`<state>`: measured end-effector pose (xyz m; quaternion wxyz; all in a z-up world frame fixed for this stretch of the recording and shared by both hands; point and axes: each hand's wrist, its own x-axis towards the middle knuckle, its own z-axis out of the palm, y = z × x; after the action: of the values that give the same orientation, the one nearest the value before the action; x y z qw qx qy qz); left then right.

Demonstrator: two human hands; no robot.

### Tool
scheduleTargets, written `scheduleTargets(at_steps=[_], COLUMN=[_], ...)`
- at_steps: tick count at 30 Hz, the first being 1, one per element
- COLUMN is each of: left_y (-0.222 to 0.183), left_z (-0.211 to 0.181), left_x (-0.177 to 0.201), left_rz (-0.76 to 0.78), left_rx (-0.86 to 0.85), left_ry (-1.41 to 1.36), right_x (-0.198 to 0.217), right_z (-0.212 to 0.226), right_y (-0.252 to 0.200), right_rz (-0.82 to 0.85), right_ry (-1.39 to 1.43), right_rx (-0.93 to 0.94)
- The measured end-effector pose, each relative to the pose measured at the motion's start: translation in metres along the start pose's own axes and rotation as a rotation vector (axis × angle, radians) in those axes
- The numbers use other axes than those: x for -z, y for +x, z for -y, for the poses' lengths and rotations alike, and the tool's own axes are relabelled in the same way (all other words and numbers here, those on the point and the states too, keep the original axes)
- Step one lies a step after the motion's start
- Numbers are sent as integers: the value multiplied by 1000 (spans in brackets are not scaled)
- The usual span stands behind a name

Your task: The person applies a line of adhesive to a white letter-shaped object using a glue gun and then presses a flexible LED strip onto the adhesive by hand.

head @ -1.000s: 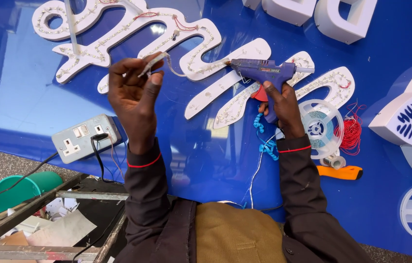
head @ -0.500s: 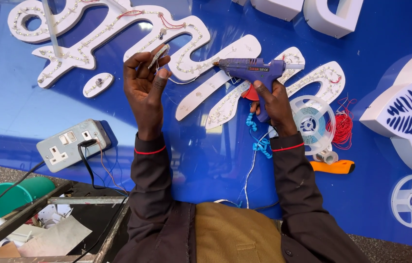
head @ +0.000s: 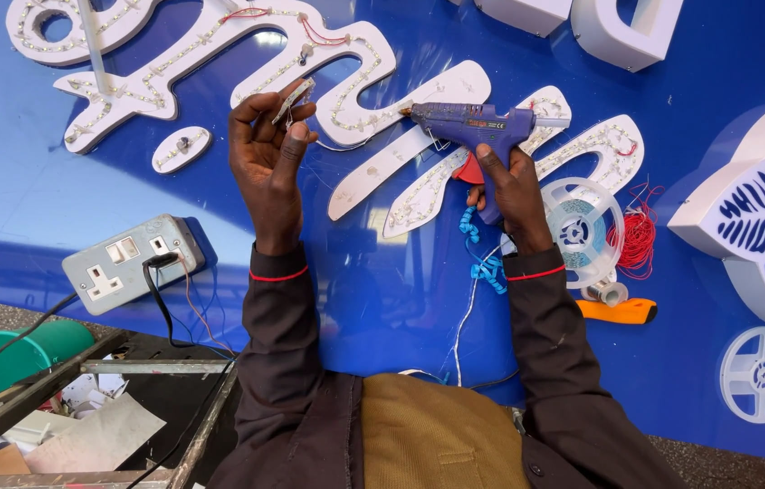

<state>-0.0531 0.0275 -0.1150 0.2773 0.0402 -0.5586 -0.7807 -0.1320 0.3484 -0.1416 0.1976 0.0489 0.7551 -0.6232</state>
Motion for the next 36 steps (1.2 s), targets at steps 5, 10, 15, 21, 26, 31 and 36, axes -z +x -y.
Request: scheduleTargets(at_steps=[5, 10, 15, 21, 26, 31, 36], left_y=[-1, 0, 0, 1, 2, 4, 4], left_z=[0, 1, 7, 11, 15, 18, 11], left_x=[3, 4, 8, 10, 13, 17, 15], left_rz=[-25, -12, 9, 14, 4, -2, -2], left_rx=[13, -1, -20, -28, -20, -11, -30], left_ry=[1, -11, -14, -11, -14, -21, -112], right_x=[-1, -4, -9, -14, -13, -17, -10], right_z=[-1, 2, 2, 7, 6, 15, -8], right_y=[2, -2, -9, -13, -15, -21, -13], right_rz=[-17, -35, -23, -39, -32, -32, -81], right_ry=[-34, -64, -89, -59, -85, -85, -228], right_rx=[3, 43, 156, 206, 216, 199, 266])
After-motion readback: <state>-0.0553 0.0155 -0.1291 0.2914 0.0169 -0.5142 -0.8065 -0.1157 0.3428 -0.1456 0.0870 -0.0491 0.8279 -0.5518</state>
